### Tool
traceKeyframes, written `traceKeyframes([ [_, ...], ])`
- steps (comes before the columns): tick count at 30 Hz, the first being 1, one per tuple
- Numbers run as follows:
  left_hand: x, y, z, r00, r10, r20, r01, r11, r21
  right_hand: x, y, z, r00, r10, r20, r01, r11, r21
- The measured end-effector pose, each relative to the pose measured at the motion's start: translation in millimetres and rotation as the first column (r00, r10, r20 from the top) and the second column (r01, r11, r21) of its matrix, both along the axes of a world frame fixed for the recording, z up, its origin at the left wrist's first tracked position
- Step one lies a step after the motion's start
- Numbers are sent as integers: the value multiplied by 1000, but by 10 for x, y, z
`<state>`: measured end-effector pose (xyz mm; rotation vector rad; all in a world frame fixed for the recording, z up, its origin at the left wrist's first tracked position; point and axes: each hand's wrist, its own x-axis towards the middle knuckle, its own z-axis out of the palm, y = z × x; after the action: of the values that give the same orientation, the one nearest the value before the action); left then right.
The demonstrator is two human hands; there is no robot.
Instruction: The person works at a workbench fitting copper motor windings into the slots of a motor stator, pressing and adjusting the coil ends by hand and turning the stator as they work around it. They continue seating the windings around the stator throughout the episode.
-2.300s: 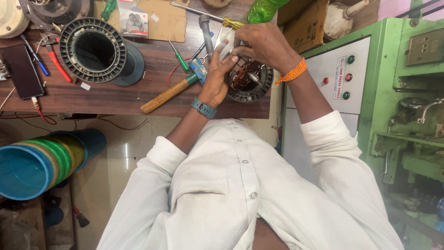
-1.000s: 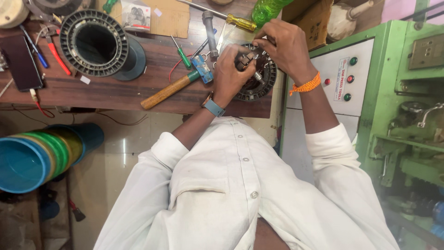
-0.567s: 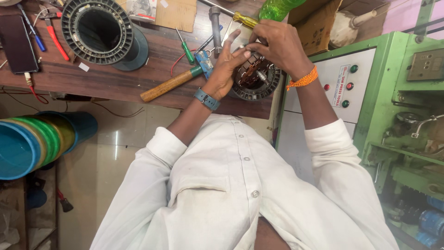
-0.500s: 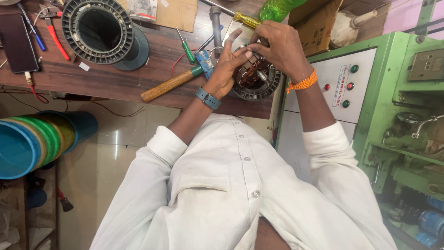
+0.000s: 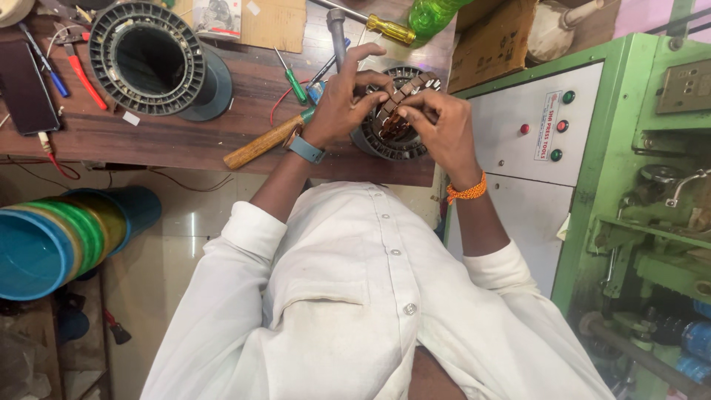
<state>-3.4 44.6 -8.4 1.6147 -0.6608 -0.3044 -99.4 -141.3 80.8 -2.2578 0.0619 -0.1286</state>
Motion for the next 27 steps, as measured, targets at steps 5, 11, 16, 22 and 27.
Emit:
traceKeyframes([
  [5, 7, 17, 28, 994, -11, 110, 28, 987, -156, -48, -78, -178, 988, -123, -90, 128, 990, 54],
  [11, -258, -119, 159, 969, 174, 175, -184, 982, 43, -179, -343, -412, 984, -151, -94, 162, 980, 115],
  [16, -440, -5, 1118, 928, 277, 251, -275, 960, -43, 57, -335, -637, 962, -245, -117, 254, 965, 64],
  [22, -537, 849, 2315, 630, 142, 763, 260, 888, -380, 84, -492, -1004, 958, -234, -169, 269, 935, 231],
  [27, -637, 1035, 2747, 413, -25, 910, 599, 761, -251, 136, -441, -1054, 970, -232, -77, 244, 923, 298],
])
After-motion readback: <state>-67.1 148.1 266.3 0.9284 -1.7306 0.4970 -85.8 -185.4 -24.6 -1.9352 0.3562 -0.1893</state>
